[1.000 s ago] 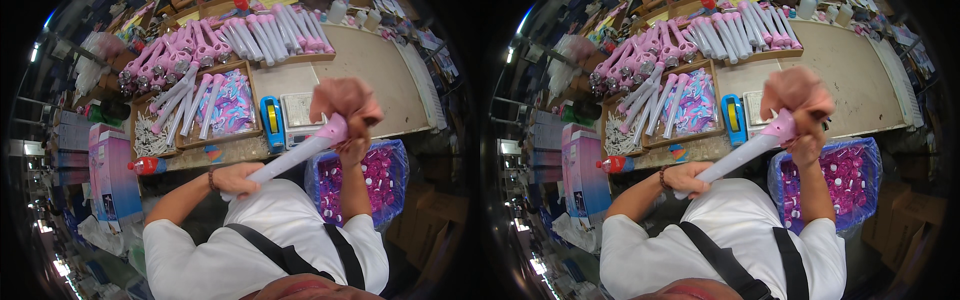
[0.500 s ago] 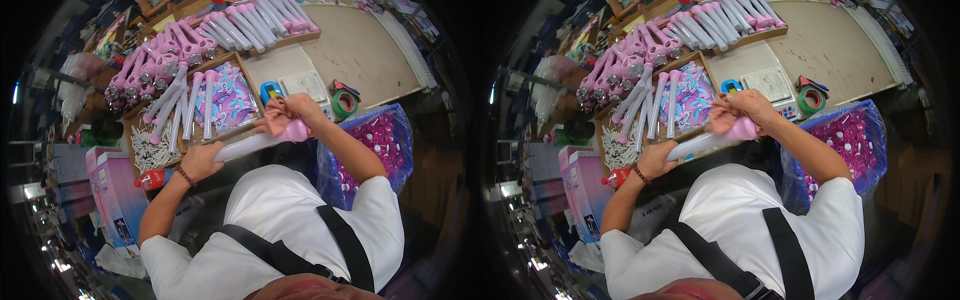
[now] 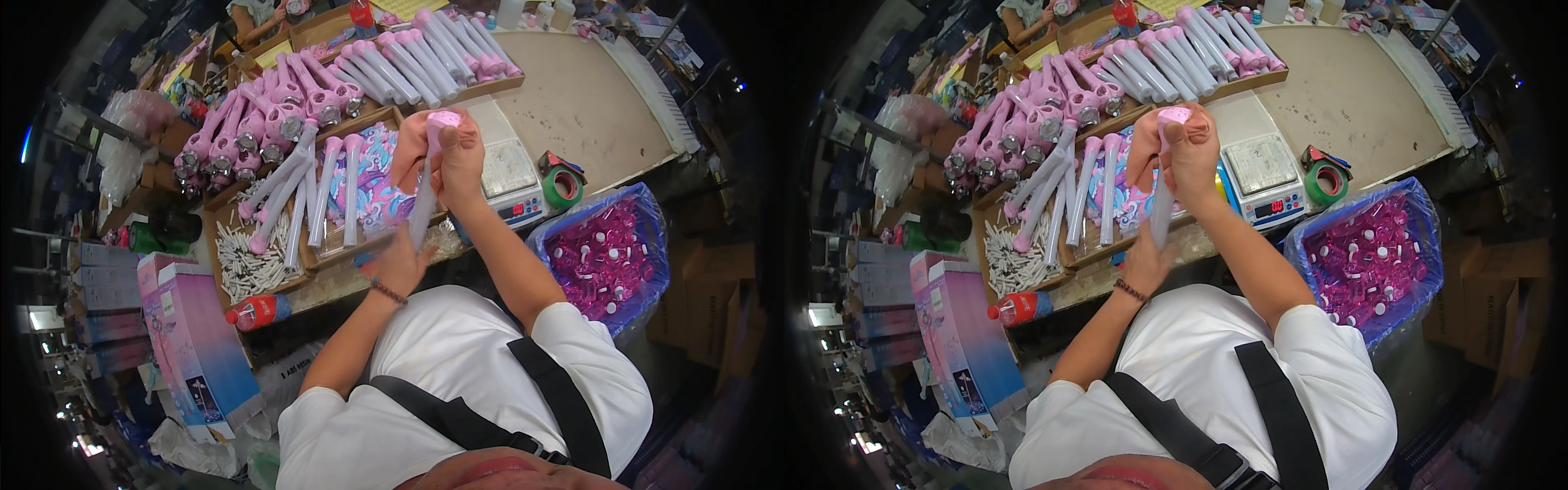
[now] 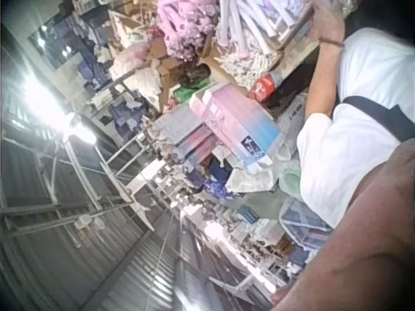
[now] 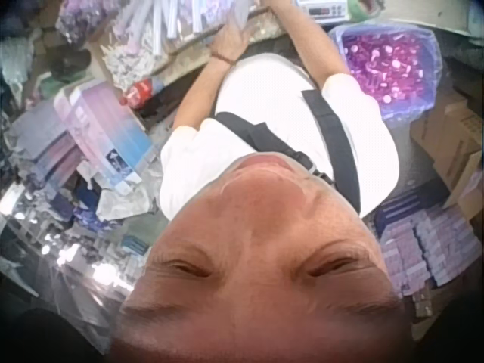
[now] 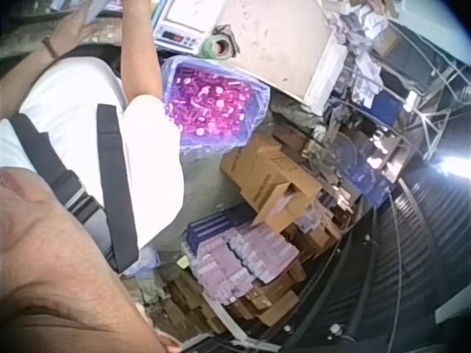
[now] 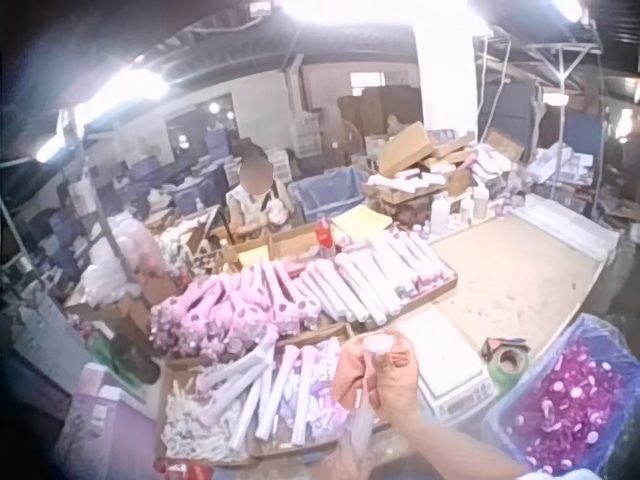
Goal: The person repeatedly picks pink bubble wands and clear plastic sleeves from a table, inserts each wand into a sleeve, and places the assembled units into a cardboard box. The person also briefly handles a red bottle and a pink cloth during the process.
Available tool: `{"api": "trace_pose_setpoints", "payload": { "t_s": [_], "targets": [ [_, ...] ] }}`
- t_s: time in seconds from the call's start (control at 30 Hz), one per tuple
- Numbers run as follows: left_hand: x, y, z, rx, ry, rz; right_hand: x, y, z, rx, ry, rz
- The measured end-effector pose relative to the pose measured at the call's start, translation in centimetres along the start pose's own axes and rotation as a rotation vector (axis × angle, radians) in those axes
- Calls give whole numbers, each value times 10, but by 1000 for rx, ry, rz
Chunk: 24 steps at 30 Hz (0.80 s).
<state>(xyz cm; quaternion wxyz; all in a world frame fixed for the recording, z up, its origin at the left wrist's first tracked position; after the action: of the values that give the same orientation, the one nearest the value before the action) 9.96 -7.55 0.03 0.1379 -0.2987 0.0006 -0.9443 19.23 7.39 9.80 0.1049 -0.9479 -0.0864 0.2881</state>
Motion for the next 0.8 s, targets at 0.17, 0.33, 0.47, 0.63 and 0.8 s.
{"api": "trace_pose_setpoints", "payload": {
  "t_s": [0.17, 0.33, 0.47, 0.63, 0.8],
  "targets": [
    [-34, 19, -22, 287, 406, -339, 26, -5, 36, -461, -185, -4],
    [-34, 7, -16, 266, -80, -135, 33, 37, 67, -538, 59, -96],
    [-28, -7, 71, -213, -135, -152, 40, 72, 75, -583, 114, -146],
    [-3, -40, 74, 154, 26, -207, 80, 51, 51, -515, 324, -337],
    [-11, -85, 91, 71, 818, 152, 79, 64, 18, -335, 830, -663]
  ]
}}
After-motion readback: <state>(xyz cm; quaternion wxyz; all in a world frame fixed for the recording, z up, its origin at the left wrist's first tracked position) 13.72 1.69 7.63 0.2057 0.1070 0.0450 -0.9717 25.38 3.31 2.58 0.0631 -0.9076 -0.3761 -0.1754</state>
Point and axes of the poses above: each hand's wrist, its own y-axis away from the middle knuckle, its own x-axis out of the back of the hand, z = x × y, the point moved 10 cm from there along -y, towards the middle knuckle, and after that the axes turned 8 degrees about y, right-handed, at the moved point
